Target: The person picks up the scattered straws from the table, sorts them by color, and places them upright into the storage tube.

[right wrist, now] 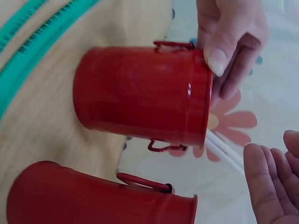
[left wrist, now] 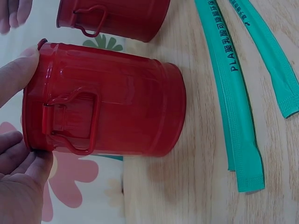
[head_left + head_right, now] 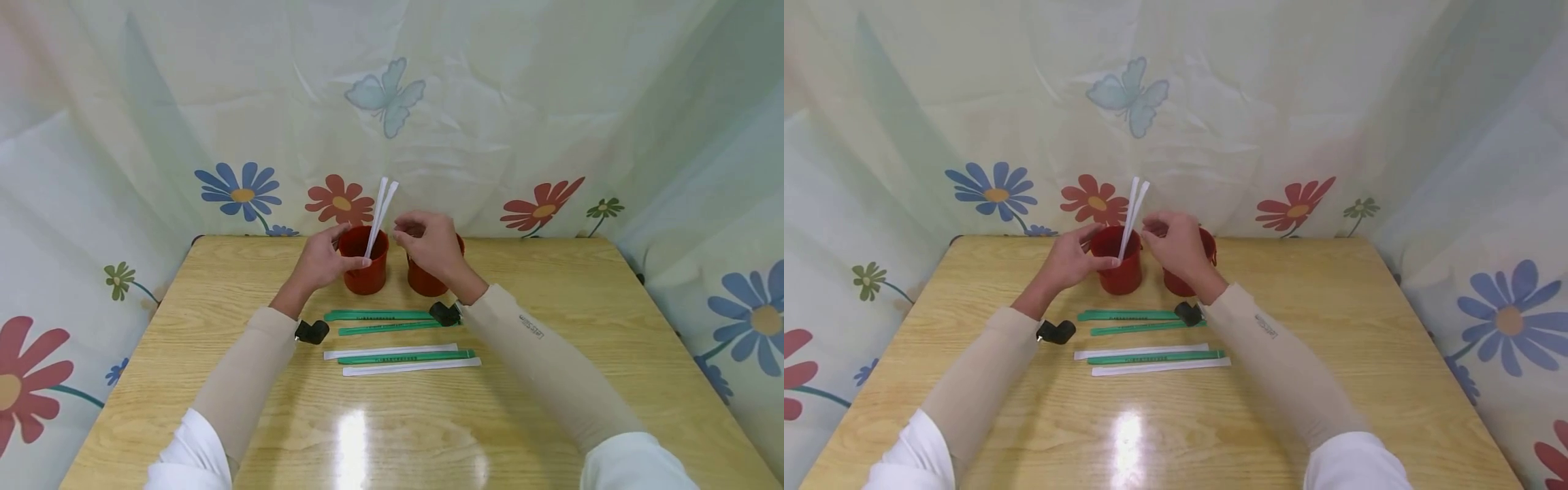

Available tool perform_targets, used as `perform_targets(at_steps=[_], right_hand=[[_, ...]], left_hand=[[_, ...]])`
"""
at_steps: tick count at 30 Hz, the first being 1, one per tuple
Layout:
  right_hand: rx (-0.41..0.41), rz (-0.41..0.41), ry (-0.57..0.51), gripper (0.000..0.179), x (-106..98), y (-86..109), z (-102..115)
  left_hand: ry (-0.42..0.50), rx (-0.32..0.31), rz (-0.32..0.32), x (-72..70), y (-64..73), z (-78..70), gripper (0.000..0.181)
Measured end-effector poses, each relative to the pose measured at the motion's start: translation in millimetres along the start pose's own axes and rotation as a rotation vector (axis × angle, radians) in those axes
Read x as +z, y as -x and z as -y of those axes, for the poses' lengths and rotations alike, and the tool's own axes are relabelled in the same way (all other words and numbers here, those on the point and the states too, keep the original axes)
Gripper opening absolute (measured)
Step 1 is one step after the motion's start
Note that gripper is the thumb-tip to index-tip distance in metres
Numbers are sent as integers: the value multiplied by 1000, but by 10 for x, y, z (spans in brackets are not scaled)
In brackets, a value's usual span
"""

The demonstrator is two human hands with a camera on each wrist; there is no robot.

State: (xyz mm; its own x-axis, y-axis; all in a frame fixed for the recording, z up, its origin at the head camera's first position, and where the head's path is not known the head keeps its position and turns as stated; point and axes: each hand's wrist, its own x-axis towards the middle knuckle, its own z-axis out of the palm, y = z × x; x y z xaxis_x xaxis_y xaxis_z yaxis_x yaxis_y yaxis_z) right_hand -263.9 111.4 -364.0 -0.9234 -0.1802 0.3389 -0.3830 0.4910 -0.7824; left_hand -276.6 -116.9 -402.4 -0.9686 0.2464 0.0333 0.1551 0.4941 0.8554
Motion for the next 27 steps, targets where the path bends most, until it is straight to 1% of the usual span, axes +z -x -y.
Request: perform_targets(at_steps=[5, 10, 15, 18, 21, 24, 27], right_hand=[[-61, 59, 56, 15, -10, 173, -10], [-84, 132, 83, 13, -11, 406, -26], [-104, 209, 107, 10, 35, 640, -157], [-91, 305, 142, 11, 46, 786, -281], [-97, 410, 211, 13, 24, 916, -379], [-147, 495, 292, 14, 2, 1033, -448], [-196, 552, 325, 17, 9, 1137, -519]], left_hand=[[-21, -6, 1, -2, -20, 16, 89], [-12, -9, -1, 6, -33, 23, 90], [-1, -12, -4, 12, -26, 29, 90], [11, -16, -4, 20, -22, 28, 90], [9, -12, -7, 28, -28, 21, 90], [2, -7, -14, 26, -36, 20, 89], [-4, -9, -16, 19, -36, 24, 89]])
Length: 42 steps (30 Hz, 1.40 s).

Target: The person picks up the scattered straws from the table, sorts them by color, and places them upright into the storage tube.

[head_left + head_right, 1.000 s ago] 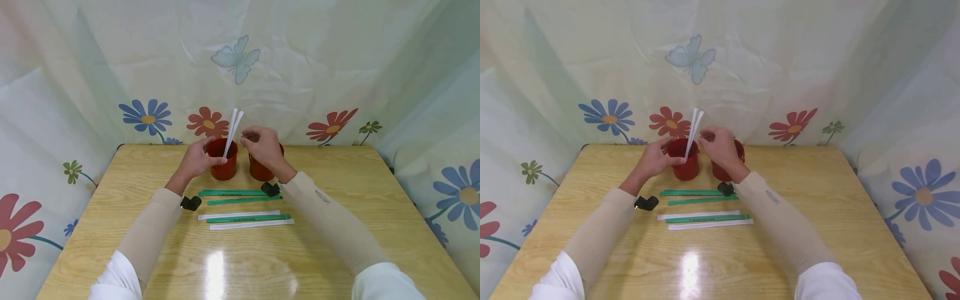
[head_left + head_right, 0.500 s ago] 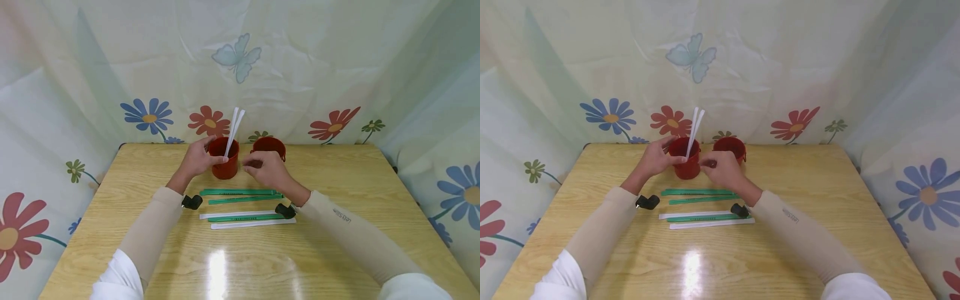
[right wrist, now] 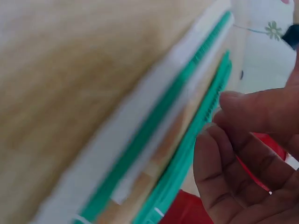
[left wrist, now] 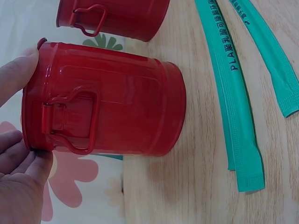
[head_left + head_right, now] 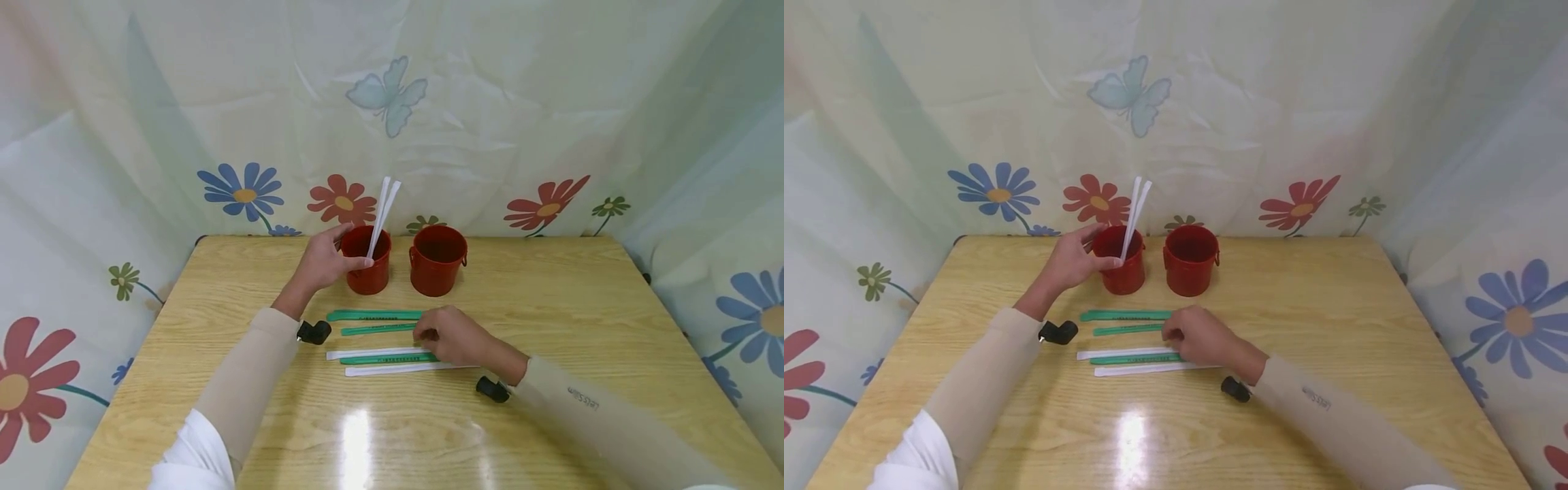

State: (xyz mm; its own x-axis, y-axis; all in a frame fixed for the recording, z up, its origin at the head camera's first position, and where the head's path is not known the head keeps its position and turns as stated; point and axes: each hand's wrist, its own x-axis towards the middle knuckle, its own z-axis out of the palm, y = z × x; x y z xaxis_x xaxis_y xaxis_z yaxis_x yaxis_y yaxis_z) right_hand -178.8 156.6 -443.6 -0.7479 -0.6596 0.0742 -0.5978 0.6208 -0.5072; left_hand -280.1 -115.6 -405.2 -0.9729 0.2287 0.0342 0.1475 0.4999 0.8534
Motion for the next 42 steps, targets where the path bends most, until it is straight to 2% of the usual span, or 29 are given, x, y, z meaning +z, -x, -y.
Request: perform_targets(at_steps=[7, 14, 18, 23, 27, 31, 34, 38, 42], right_hand=[[-47, 46, 91, 20, 196, 88, -52], [7, 56, 163, 19, 228, 65, -21], [29, 31, 166, 20, 207, 48, -12], [31, -22, 229, 12, 186, -4, -47], [8, 39, 286, 20, 176, -61, -79], [22, 121, 310, 24, 173, -91, -66], [48, 163, 367, 22, 176, -109, -44], [40, 211, 456, 25, 172, -132, -19], [31, 254, 455, 20, 124, -140, -13]], left_hand=[[1, -2, 5, -4, 13, 19, 89], [4, -1, -1, -3, 2, 31, 88], [11, -5, 3, -6, 0, 25, 89], [6, -2, 7, -13, 1, 28, 89], [9, 3, 6, -14, -3, 35, 89], [9, 18, 6, -2, -7, 48, 88], [15, 16, -1, -2, 3, 61, 86], [14, 9, -12, -12, 14, 73, 86], [7, 11, -2, -6, -4, 68, 87]])
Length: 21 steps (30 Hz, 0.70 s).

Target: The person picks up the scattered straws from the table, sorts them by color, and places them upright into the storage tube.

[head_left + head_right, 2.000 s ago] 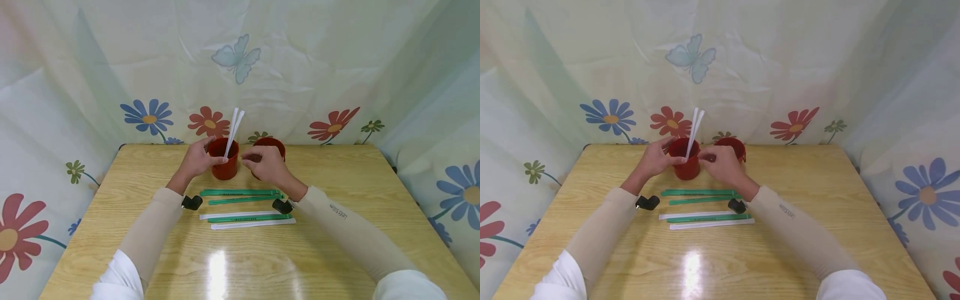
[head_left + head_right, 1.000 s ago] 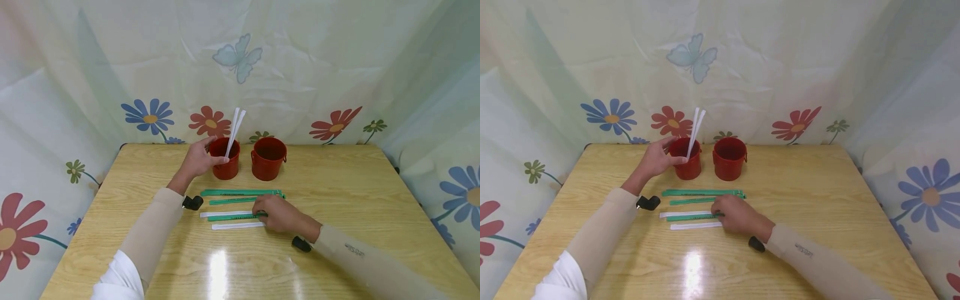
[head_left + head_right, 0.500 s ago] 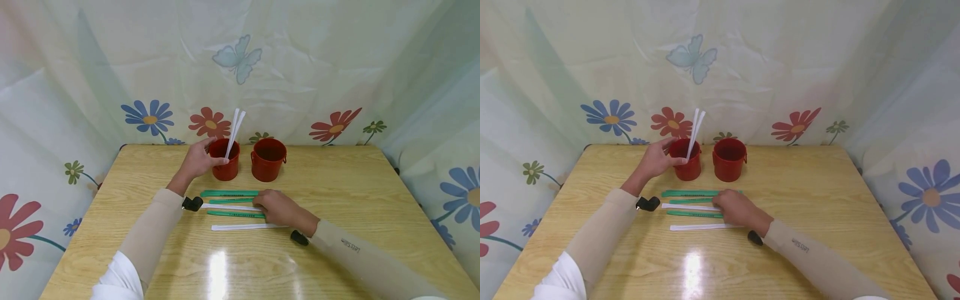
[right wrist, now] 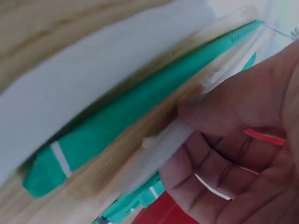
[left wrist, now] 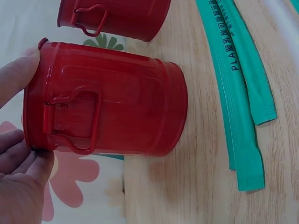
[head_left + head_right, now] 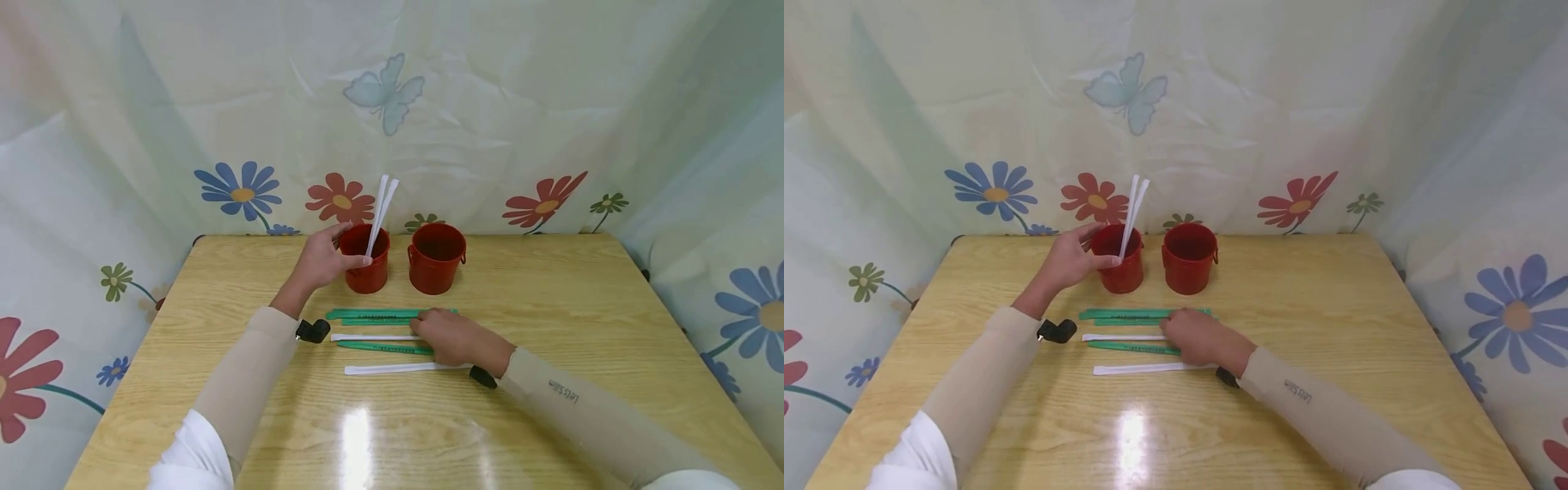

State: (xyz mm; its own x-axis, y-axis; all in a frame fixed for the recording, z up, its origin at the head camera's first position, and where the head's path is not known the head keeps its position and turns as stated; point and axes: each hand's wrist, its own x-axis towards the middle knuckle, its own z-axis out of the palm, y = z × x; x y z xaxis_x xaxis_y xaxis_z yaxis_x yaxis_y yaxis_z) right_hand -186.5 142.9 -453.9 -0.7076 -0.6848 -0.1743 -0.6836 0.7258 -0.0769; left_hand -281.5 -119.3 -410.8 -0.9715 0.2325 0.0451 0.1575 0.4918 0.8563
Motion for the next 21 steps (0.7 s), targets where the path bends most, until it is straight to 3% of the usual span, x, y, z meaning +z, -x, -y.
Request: perform_targets(at_steps=[5, 9, 15, 21], right_hand=[[6, -6, -88, 22, -95, 12, -55], [11, -97, -185, 23, -196, 33, -108], [24, -243, -422, 24, -384, 97, -192], [-3, -383, -698, 18, -607, 38, -231]], left_hand=[[12, -4, 5, -10, 9, -3, 87], [13, -3, -12, -43, 34, 6, 86], [0, 11, 0, -35, 28, 18, 86], [29, 5, 1, 6, -3, 15, 85]])
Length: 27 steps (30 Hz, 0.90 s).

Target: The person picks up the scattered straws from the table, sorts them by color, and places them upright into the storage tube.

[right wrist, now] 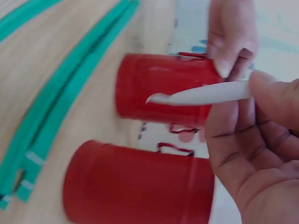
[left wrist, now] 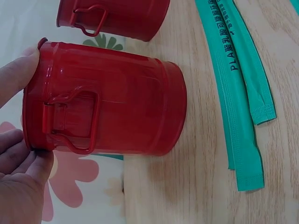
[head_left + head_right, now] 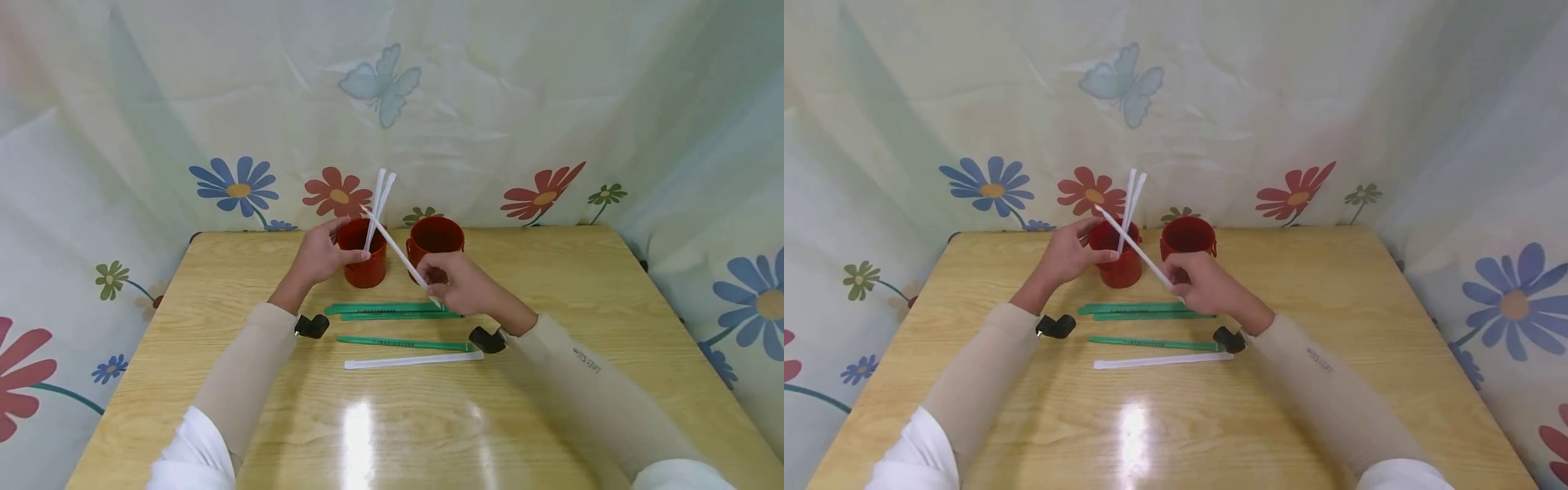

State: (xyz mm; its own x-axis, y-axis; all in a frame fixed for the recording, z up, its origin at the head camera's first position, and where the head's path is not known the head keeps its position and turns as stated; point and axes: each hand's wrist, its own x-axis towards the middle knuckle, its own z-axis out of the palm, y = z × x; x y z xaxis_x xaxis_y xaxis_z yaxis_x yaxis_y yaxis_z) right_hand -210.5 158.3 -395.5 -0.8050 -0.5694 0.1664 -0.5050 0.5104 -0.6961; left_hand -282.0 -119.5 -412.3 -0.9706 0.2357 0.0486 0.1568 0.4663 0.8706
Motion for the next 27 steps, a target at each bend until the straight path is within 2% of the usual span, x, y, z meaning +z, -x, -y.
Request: perform_targets(at_steps=[4, 10, 16, 27], right_hand=[[-20, -68, -109, 14, -46, -105, 78], [-22, -166, -203, 11, -85, -279, 170], [-1, -209, -212, 10, -104, -403, 239], [-42, -288, -245, 10, -175, -594, 315]], left_hand=[[12, -11, 9, 1, 5, 15, 87], [-13, -7, 3, -33, 30, 40, 87], [-23, 7, -5, -40, 31, 25, 86], [-20, 4, -2, -1, 3, 2, 87]])
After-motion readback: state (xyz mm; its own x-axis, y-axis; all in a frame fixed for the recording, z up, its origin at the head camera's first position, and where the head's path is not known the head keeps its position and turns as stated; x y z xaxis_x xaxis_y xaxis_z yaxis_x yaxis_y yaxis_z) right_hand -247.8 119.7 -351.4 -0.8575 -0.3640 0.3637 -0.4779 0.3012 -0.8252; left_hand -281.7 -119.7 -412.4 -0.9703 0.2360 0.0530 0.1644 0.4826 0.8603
